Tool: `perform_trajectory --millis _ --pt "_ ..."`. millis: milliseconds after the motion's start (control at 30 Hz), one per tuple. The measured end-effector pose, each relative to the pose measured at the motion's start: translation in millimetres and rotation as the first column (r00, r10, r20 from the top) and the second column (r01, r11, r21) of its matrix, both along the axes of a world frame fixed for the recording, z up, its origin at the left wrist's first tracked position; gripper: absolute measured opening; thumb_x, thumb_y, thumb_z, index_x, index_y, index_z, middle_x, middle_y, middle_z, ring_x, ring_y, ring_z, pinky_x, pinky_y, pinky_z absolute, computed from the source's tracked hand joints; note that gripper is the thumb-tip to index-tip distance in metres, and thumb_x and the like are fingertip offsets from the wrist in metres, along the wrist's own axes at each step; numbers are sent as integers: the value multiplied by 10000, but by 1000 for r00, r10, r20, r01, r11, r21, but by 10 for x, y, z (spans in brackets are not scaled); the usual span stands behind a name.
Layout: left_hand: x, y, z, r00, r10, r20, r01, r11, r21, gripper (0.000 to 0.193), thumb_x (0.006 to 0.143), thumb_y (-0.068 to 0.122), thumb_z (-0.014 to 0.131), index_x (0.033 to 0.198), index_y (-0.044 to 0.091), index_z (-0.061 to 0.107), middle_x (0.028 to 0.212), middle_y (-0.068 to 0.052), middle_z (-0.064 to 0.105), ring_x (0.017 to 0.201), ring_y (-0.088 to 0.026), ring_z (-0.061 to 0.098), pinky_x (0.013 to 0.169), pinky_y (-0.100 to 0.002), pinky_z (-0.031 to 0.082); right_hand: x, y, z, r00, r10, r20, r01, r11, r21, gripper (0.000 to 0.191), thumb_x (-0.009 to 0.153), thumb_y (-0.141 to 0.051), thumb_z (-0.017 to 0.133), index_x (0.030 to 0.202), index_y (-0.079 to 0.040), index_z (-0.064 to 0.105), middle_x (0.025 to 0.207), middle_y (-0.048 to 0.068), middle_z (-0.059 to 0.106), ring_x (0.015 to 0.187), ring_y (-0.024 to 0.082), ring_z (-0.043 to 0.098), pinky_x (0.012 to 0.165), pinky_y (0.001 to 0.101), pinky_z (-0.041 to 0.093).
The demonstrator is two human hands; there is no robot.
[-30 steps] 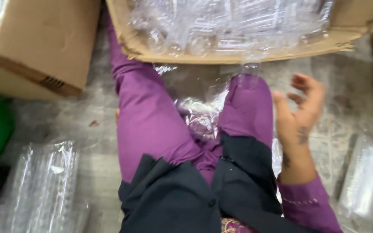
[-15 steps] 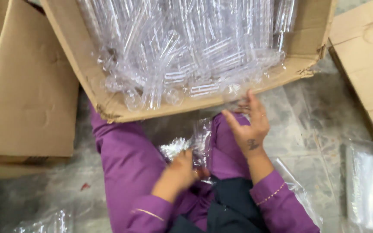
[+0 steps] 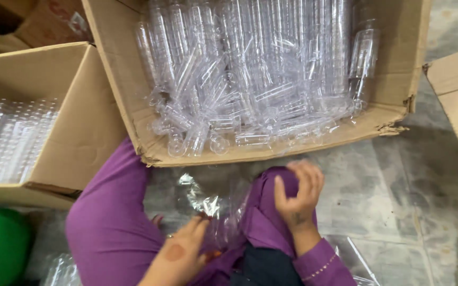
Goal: The person sits on the floor and packs clear plastic cups into a cardboard box. They pick up stacks of cups, sometimes wrapped in plastic, and place them into the box. The person occasionally unwraps the plastic from the stacks before placing them inside.
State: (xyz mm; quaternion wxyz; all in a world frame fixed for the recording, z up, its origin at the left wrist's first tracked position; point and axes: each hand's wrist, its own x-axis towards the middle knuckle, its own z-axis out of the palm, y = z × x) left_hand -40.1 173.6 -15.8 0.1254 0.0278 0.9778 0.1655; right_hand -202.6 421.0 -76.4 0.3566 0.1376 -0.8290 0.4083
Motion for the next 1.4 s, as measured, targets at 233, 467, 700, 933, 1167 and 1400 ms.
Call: perform_trajectory --millis 233,467,700,933,1167,1400 --pt "725 -436 1661 819 360 -446 -302 932 199 414 744 96 817 1142 89 705 1093 -61 764 951 -147 753 816 -287 593 620 -439 258 605 599 524 -791 529 309 942 665 -551 829 1494 -217 531 1475 246 454 1253 469 475 965 617 339" --pt "961 -697 2201 619 660 -425 -425 737 526 310 958 172 699 1223 12 683 1107 -45 728 989 -114 675 863 -261 525 870 -831 17 685 424 592 -701 164 694 690 703 -379 773 1356 -240 596 1370 106 555 1298 374 478 1084 599 305" --pt "-17 -983 1397 585 811 -2 -308 224 925 383 1088 354 600 1221 12 710 1060 -45 696 964 -112 662 893 -271 531 643 -807 171 636 355 685 -771 281 571 297 963 -312 535 1134 -175 735 1206 47 712 1193 263 605 1072 501 395" --pt "84 -807 1781 634 761 140 -445 211 870 407 1021 276 536 1366 71 606 1162 -70 714 1027 -201 669 928 -348 514 463 -764 1037 573 71 817 -817 134 561 724 964 -711 430 1335 -129 651 1376 149 642 1325 336 553 1123 540 364" --pt "942 -507 1844 792 513 -332 -578 805 -136 585 1059 244 462 1642 274 441 1208 -234 708 1085 -400 688 942 -448 525 596 -626 899 656 720 228 -735 540 410 736 825 -421 778 1424 -57 554 1504 210 477 1452 429 353 1196 532 295" --pt "455 -506 1271 831 479 -282 42 451 891 395 1099 282 507 1355 -11 578 1182 -96 641 1118 -219 597 997 -331 464 359 -657 410 737 613 284 -674 638 372 459 974 -229 632 1393 -53 570 1358 178 572 1310 387 473 1150 498 353"
